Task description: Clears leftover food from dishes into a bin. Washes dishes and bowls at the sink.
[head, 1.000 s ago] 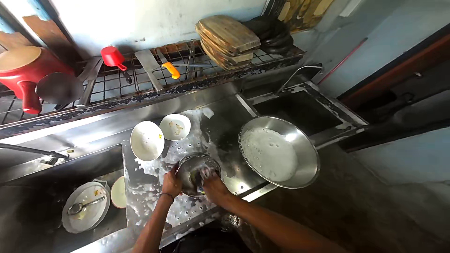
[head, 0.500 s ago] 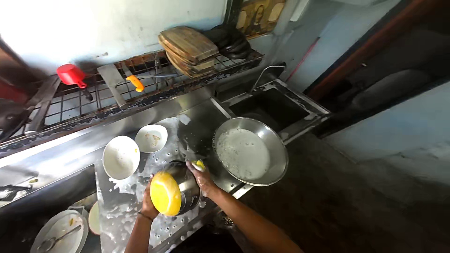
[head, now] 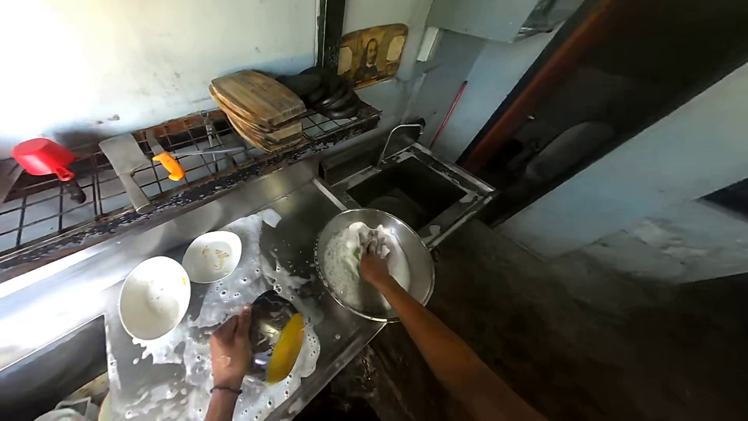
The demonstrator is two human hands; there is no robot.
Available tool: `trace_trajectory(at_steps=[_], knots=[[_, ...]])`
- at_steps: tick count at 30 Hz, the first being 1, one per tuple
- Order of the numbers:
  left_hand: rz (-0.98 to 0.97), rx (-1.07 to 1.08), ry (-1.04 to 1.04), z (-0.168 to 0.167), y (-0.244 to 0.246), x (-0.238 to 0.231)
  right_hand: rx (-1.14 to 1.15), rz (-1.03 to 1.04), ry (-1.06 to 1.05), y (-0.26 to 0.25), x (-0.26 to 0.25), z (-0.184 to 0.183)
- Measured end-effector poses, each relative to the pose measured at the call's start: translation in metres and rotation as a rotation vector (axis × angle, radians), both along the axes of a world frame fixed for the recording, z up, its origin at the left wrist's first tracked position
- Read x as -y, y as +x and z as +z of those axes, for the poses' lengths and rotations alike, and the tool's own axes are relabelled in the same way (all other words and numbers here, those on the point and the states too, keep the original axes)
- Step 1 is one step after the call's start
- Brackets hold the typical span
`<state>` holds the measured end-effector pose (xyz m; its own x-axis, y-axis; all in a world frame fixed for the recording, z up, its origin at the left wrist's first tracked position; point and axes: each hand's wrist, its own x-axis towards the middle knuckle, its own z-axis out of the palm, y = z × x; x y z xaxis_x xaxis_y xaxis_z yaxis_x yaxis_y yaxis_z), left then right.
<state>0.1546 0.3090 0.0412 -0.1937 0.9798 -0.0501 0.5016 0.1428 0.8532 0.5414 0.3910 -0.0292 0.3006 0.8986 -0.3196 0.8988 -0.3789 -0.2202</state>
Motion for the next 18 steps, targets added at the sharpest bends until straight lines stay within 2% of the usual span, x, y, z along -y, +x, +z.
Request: trace_trajectory(at_steps=[2,4,5,7,10,12,13,15,18], knots=[[-0.02,-0.077,-0.03,0.005,0.013,-0.002,-0.328,-0.004,0.02,-0.018,0.007,0.009],[-0.015,-0.112,-0.078,0.009,0.025,-0.005,-0.67,-0.075,0.253,-0.046,0.02,0.024],[-0.006,-0.126,-0.101,0.011,0.031,-0.007,-0.76,-0.088,0.358,-0.067,0.03,0.036],[0.023,-0.164,-0.169,0.016,0.04,-0.012,-0.794,-0.017,0.466,-0.12,0.061,0.065],[0.041,-0.234,-0.254,0.023,0.048,-0.017,-0.704,0.36,0.425,-0.188,0.098,0.081],[0.027,-0.282,-0.234,0.022,0.044,-0.015,-0.595,0.452,0.351,-0.21,0.09,0.085],[0.035,-0.297,-0.186,0.016,0.04,-0.01,-0.6,0.414,0.278,-0.211,0.076,0.086],[0.121,-0.243,-0.054,-0.002,0.028,0.007,-0.801,0.243,0.134,-0.201,0.048,0.064],[0.269,0.121,0.101,-0.026,-0.005,0.031,-1.24,-0.056,-0.063,-0.196,0.045,-0.001]])
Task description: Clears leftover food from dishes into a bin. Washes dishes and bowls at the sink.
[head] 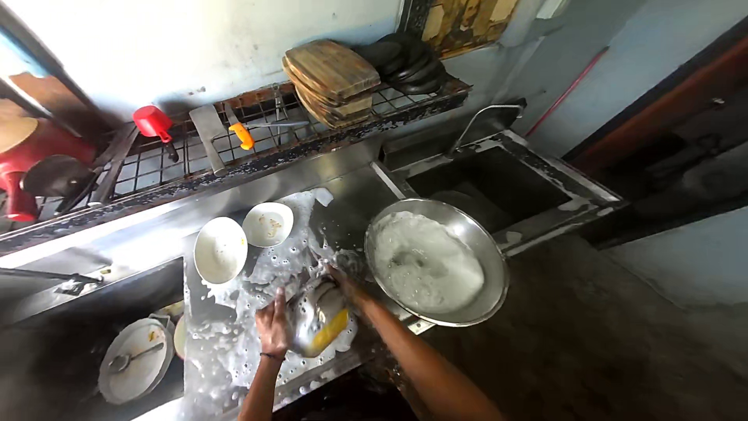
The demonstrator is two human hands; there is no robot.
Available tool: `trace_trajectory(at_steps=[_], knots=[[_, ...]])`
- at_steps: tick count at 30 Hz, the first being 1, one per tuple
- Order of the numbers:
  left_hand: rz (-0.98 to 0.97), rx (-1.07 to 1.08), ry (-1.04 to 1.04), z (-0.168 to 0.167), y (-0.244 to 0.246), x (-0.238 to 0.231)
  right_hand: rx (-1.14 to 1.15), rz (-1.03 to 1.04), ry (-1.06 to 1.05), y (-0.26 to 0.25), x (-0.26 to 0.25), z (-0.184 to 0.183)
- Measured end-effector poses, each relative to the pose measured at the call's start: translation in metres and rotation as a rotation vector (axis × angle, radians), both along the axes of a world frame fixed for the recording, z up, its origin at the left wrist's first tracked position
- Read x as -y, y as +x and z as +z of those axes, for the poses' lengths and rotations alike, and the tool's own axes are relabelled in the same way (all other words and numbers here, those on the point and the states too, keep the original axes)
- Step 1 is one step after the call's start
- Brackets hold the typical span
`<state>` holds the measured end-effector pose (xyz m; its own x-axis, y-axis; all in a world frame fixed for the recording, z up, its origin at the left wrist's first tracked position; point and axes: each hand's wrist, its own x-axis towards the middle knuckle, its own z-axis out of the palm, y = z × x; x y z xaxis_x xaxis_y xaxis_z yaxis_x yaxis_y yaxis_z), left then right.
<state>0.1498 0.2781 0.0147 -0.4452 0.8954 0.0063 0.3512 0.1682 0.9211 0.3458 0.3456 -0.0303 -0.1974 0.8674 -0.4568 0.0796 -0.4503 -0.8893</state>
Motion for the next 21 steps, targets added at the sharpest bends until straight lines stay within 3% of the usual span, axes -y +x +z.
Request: trace_trajectory(at_steps=[2,3,6,10,12,15,16,18,21], knots=[[0.011,0.27,0.094,-0.02,-0.021,0.011,-0.131,-0.188,-0.04,-0.016,0.014,-0.015],[-0.035,0.296,0.092,-0.026,-0.03,0.017,-0.115,-0.203,-0.015,-0.02,0.016,-0.015],[-0.212,-0.026,0.043,-0.01,-0.045,0.017,0.096,-0.014,0.159,-0.035,-0.011,0.014],[-0.065,-0.298,-0.053,0.009,-0.025,-0.011,0.405,0.098,0.502,-0.08,-0.048,0.069],[0.053,-0.28,-0.103,0.016,-0.02,-0.018,0.531,0.121,0.628,-0.094,-0.018,0.096],[0.181,-0.17,-0.231,0.025,-0.029,-0.027,0.684,0.191,0.888,-0.106,0.048,0.073],[0.215,-0.112,-0.256,0.023,-0.037,-0.028,0.646,0.186,0.895,-0.103,0.066,0.058],[0.273,0.015,-0.26,0.014,-0.053,-0.028,0.512,0.117,0.691,-0.09,0.071,0.029],[0.342,0.107,-0.247,0.001,-0.062,-0.018,0.282,-0.065,0.366,-0.086,0.02,0.016]])
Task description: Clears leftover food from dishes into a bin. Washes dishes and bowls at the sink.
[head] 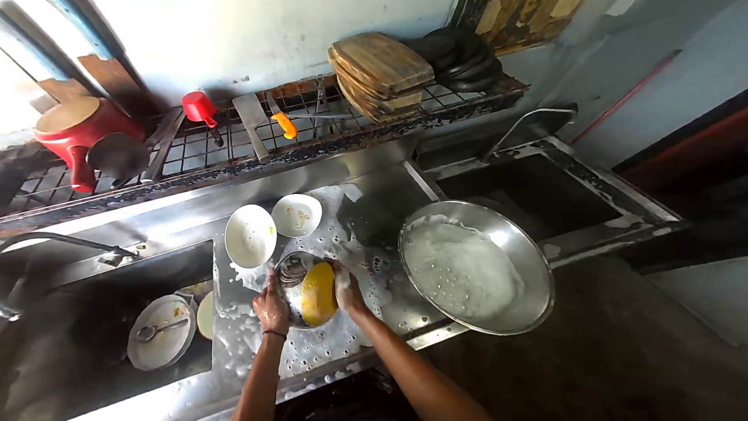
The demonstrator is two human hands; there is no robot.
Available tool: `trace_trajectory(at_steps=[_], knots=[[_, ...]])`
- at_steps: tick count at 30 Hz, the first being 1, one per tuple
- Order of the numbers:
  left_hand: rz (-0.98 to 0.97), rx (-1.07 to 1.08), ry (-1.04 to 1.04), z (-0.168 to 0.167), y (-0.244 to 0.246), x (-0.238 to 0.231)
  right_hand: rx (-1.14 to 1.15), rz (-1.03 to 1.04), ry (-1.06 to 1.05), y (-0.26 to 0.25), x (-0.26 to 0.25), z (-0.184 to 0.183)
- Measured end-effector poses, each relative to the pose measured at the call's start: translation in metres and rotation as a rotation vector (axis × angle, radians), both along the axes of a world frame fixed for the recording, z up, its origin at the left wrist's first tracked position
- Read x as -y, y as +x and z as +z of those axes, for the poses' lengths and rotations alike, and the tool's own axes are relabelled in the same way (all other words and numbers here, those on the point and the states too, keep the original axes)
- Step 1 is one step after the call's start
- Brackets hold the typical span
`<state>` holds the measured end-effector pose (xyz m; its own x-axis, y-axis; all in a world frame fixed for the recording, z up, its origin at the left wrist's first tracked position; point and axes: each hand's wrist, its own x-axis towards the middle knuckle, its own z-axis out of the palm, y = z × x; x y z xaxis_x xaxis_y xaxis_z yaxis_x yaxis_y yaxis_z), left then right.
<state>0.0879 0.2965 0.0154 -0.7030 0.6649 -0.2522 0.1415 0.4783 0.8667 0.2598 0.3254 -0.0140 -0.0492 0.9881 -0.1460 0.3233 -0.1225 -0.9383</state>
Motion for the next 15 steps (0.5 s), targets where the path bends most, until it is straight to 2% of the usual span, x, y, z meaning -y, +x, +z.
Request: trace_trajectory(at_steps=[3,5,7,8,9,11,13,14,15], knots=[[0.037,-0.078,-0.044,0.0,-0.001,0.004,0.209,0.134,0.024,-0.023,-0.03,0.033],[0.03,-0.137,-0.063,0.002,0.001,0.002,0.397,0.248,0.27,-0.042,-0.009,0.051],[0.047,-0.118,-0.08,-0.001,-0.002,-0.001,0.422,0.295,0.571,-0.053,0.032,0.028],[0.062,-0.081,-0.096,-0.004,-0.008,-0.004,0.402,0.276,0.614,-0.053,0.053,0.007],[0.056,-0.05,-0.116,-0.007,-0.015,-0.005,0.352,0.213,0.57,-0.048,0.068,-0.015],[0.041,0.016,-0.114,-0.014,-0.025,-0.001,0.117,0.033,0.309,-0.036,0.066,-0.045],[0.105,0.062,-0.083,-0.016,-0.024,0.002,-0.168,-0.059,0.013,-0.029,0.019,-0.048],[0.109,0.034,-0.085,-0.014,-0.022,0.004,-0.21,-0.021,-0.114,-0.024,-0.008,-0.039],[0.078,-0.019,-0.088,-0.011,-0.019,0.004,-0.174,0.101,-0.179,-0.02,-0.034,-0.026]])
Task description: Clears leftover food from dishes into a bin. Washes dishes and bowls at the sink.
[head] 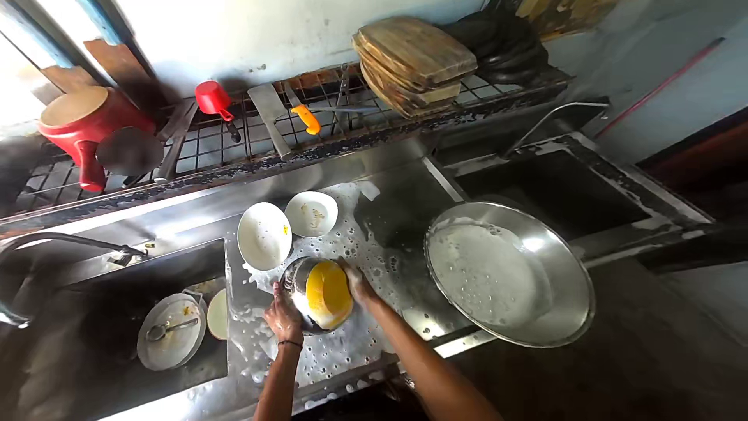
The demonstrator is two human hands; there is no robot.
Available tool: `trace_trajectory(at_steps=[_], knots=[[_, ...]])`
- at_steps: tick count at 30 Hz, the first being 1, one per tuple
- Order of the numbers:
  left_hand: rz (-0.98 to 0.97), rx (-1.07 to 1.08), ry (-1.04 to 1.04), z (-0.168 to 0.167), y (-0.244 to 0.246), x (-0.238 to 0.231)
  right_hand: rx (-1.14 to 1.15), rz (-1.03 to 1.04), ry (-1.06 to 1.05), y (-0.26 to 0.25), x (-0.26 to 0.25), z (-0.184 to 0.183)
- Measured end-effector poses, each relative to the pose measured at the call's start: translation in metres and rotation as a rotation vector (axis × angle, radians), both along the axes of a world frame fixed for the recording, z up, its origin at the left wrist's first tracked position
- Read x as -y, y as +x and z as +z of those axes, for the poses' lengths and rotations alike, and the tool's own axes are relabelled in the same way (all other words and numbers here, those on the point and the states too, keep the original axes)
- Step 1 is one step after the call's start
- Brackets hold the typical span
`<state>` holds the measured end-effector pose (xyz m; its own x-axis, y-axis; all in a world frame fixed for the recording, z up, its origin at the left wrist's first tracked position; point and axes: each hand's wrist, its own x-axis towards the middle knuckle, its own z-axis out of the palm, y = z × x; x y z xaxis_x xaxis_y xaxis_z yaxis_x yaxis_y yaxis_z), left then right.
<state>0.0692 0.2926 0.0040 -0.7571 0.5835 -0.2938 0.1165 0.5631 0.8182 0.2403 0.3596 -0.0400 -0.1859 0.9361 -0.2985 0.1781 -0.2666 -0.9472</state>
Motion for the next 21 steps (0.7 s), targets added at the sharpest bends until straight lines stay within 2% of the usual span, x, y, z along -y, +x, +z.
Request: trace_trajectory(at_steps=[2,3,5,7,9,11,14,16,19,21], knots=[[-0.077,-0.072,0.032,0.004,0.008,-0.003,0.201,0.269,0.099,0.0,-0.039,0.044],[-0.078,-0.087,0.077,0.003,0.013,-0.004,0.328,0.333,0.181,-0.005,-0.043,0.068],[-0.072,-0.057,0.13,0.002,0.02,-0.002,0.532,0.313,0.365,-0.018,-0.022,0.096],[-0.059,-0.014,0.166,0.004,0.023,-0.008,0.64,0.301,0.606,-0.021,0.01,0.096],[-0.017,0.085,0.133,0.003,0.028,-0.008,0.639,0.332,0.834,-0.022,0.051,0.072],[0.027,0.284,0.081,-0.006,0.032,-0.003,0.699,0.304,0.945,-0.02,0.083,0.039],[0.377,0.872,0.131,-0.026,0.051,0.007,0.594,0.056,0.802,-0.005,0.094,-0.003],[0.448,1.068,0.243,-0.031,0.052,0.023,0.419,-0.083,0.524,0.005,0.089,-0.004],[0.208,1.185,0.487,-0.045,0.033,0.037,0.01,-0.235,0.3,0.024,0.061,0.006],[0.004,1.23,0.594,-0.045,0.018,0.039,-0.08,-0.205,0.071,0.041,0.035,0.026]])
